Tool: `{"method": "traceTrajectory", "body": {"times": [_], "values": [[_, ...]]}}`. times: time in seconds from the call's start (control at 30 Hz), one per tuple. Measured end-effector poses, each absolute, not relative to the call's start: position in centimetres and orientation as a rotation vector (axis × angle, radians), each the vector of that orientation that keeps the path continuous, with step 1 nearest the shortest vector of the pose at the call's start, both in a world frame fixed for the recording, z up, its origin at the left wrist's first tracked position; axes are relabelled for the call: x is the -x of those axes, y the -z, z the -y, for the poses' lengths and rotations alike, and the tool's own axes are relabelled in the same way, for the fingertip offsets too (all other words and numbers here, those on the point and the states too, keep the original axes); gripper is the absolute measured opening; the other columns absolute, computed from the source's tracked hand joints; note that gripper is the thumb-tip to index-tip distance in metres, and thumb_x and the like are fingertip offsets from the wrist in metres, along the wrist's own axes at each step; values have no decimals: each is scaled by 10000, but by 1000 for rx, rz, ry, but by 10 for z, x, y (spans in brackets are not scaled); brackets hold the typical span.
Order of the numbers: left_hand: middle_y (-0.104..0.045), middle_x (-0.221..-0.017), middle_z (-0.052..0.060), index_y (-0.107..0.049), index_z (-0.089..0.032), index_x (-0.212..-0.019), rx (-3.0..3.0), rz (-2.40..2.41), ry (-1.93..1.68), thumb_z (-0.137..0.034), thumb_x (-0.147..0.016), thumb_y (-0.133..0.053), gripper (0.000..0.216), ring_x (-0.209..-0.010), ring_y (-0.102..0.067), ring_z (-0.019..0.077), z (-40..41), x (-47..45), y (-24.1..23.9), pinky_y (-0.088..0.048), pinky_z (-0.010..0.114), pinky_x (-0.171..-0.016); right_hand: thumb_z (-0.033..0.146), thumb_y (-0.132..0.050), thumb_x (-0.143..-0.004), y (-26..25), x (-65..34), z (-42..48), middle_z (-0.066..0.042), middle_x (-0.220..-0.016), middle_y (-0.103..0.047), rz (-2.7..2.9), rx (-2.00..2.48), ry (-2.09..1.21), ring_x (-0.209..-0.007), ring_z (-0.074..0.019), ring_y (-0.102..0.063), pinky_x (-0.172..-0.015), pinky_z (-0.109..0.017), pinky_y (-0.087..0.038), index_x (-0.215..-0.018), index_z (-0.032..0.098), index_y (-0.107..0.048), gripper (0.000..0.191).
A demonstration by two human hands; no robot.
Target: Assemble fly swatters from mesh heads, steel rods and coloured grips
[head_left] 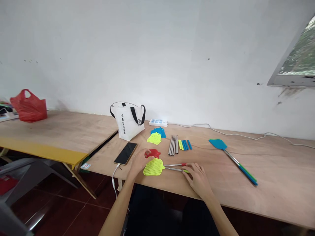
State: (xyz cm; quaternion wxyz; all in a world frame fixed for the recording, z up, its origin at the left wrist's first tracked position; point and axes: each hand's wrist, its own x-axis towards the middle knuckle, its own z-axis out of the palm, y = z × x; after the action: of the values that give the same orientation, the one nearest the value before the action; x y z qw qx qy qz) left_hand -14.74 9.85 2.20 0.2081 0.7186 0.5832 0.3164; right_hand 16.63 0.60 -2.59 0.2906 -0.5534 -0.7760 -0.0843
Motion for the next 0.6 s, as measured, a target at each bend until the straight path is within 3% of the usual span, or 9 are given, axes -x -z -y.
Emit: {"method": "traceTrajectory", "body": {"times": [0.2,0.3,0.47,0.6], "values": [[-585,-1361,212,-587,-106,-1284,-2158,-2008,-512,-471,-945,-546,500,-1271,-538,378,-94,151,-20,-422,460,-1013,504,-419,-1026,32,-186,-9,-27,-1454,-573,2076,1574,187,-1311,-259,-532,-1083,-516,-396,-1400,402,-557,412],[-529,-1443,186,-555,-148,-1369,-2213,-2131,-386,-476,-1007,-443,501,-1322,-487,379,-96,150,-12,-388,499,-1052,515,-374,-1035,35,-190,-10,-45,-1394,-615,2070,1605,210,-1282,-258,-551,-1100,-544,-372,-1456,392,-498,456],[-548,-1428,160,-545,-174,-1405,-2246,-2258,-451,-451,-1048,-350,492,-1290,-498,344,-102,146,0,-391,474,-1041,520,-397,-1019,39,-189,-11,-85,-1068,-686,1961,1683,331,-1053,-275,-618,-1049,-535,-395,-1270,323,-665,416],[-538,-1413,202,-536,-120,-1402,-2220,-2351,-469,-518,-1028,-383,567,-1293,-483,363,-103,146,4,-390,469,-1030,527,-393,-1018,38,-192,-13,-85,-1066,-673,1930,1650,271,-1032,-269,-617,-974,-480,-439,-1099,287,-698,396]]}}
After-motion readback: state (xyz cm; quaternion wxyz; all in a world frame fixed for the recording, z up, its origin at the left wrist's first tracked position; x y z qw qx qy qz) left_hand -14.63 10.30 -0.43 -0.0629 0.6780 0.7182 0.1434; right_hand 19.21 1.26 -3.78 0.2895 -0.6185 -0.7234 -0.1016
